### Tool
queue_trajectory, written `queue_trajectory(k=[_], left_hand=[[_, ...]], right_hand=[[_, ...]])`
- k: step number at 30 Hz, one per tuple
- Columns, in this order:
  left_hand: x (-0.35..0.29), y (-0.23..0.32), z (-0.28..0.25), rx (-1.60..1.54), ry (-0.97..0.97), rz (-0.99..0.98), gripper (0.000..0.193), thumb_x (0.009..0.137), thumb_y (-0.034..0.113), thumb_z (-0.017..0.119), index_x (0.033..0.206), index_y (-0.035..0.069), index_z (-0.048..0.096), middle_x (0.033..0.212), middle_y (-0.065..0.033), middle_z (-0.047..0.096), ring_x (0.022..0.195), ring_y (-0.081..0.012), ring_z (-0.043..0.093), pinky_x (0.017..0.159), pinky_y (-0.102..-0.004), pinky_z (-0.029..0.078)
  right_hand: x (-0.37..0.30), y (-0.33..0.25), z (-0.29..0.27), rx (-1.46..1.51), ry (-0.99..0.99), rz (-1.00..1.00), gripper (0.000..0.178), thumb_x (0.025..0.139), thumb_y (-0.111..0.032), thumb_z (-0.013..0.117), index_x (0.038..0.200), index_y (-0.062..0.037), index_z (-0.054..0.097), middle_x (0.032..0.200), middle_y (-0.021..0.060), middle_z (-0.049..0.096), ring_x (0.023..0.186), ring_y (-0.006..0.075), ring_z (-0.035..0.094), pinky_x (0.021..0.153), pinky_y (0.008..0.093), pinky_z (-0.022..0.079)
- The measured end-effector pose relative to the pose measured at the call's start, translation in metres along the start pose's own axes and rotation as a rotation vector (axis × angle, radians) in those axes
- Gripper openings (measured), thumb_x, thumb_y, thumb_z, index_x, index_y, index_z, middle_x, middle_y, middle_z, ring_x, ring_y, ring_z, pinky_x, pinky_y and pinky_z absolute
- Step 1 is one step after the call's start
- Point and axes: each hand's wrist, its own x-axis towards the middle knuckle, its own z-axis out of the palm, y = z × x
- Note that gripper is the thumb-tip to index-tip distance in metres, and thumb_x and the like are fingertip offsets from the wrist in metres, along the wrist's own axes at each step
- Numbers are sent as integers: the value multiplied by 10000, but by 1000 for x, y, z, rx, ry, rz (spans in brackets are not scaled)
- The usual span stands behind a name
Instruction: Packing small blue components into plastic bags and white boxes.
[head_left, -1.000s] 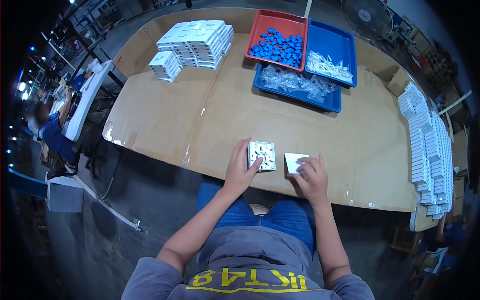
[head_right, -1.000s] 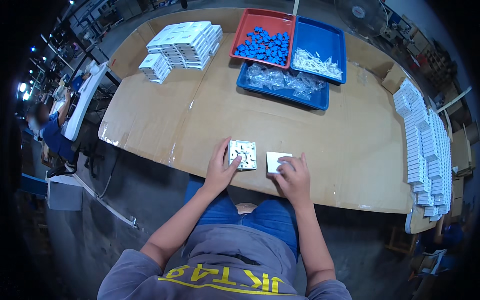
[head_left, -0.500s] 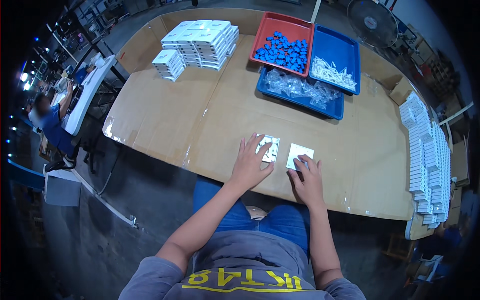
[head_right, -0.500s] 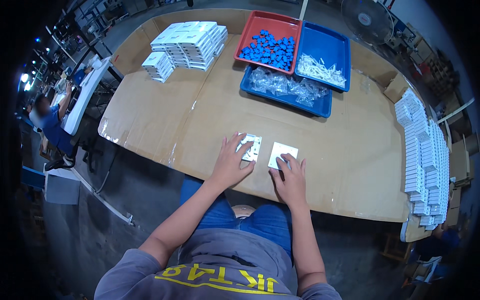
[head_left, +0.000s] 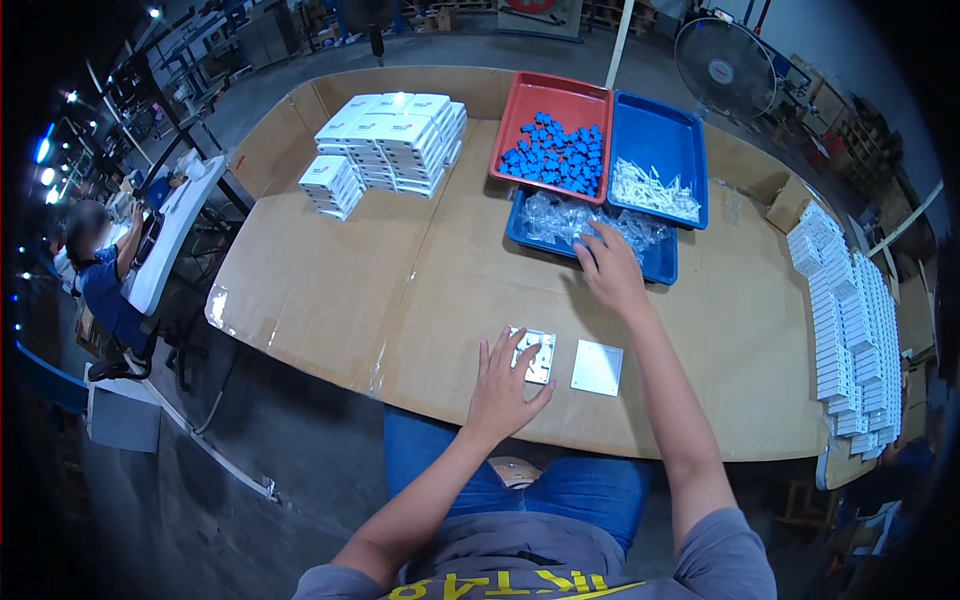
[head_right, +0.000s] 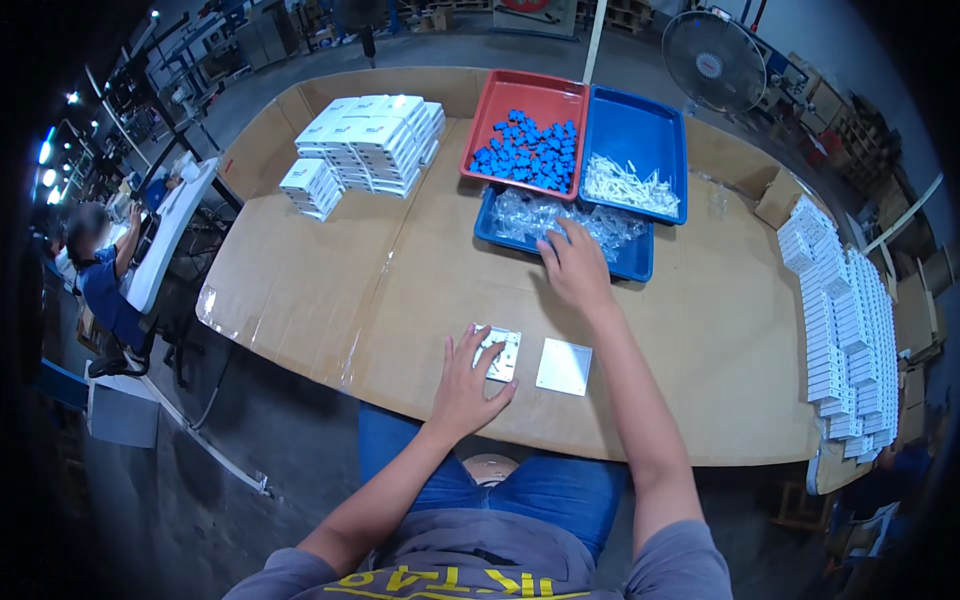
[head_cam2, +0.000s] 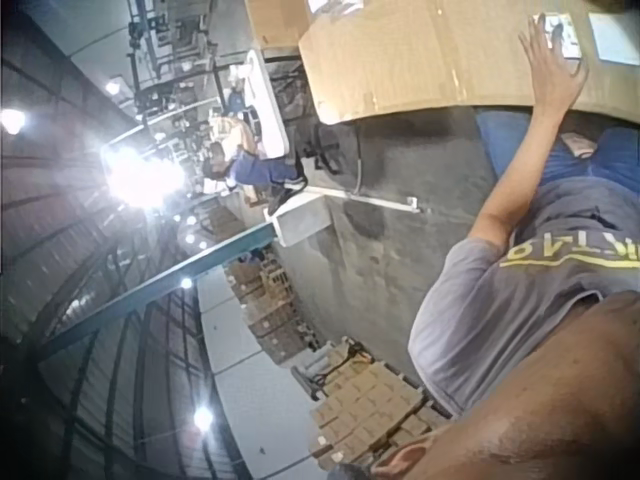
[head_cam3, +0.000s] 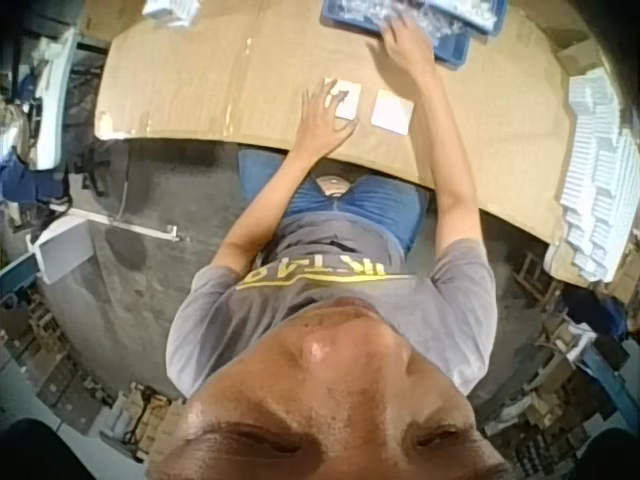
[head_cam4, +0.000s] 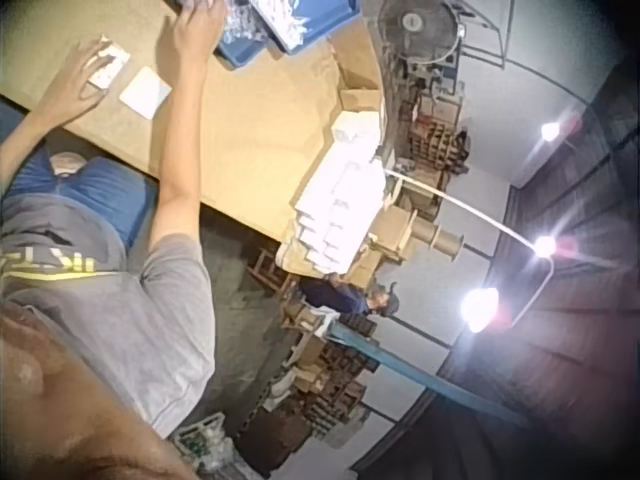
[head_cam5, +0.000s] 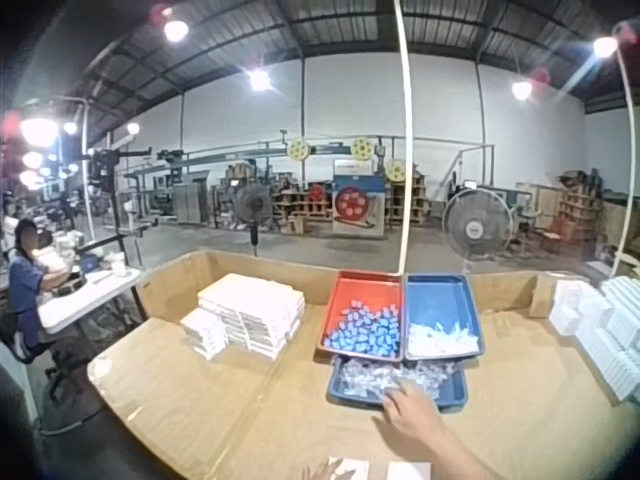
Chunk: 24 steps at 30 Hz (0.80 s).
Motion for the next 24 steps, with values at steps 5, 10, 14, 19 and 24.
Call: queue_trajectory(k=[5,10,14,19,24], left_hand=[[0,-4,4,-13,8,-14,584,885,366,752,1366,79,583,1531,-201,447,1515,-420,332,1231,-665,209],[1,-5,3,-15,20,-8,583,884,366,756,1363,80,586,1535,-200,444,1514,-416,337,1232,-652,227],[1,-6,2,-11,14,-18,584,880,367,760,1360,81,589,1541,-200,439,1515,-416,335,1233,-646,231],[0,-1,0,-27,31,-8,620,890,377,745,1397,65,573,1545,-202,432,1520,-413,321,1237,-638,223],[-8,-4,-8,-69,148,4,599,906,345,732,1403,44,587,1529,-206,457,1496,-406,358,1227,-590,276]], right_hand=[[44,34,28,-215,-272,-67,579,1067,-509,481,1173,-5,745,1437,211,583,1336,386,530,1080,481,459],[53,48,46,-337,-347,-27,737,1051,-631,416,1240,13,723,1508,188,530,1378,355,483,1059,503,467],[57,38,41,-314,-315,-23,691,1055,-597,436,1229,11,715,1459,149,574,1342,326,510,1015,500,482],[50,37,18,-240,-173,-74,496,1057,-425,547,1185,24,713,1303,128,675,1241,314,586,978,465,494],[10,0,-17,448,73,110,218,1008,-149,677,1076,54,720,1062,108,768,987,227,720,891,332,540]])
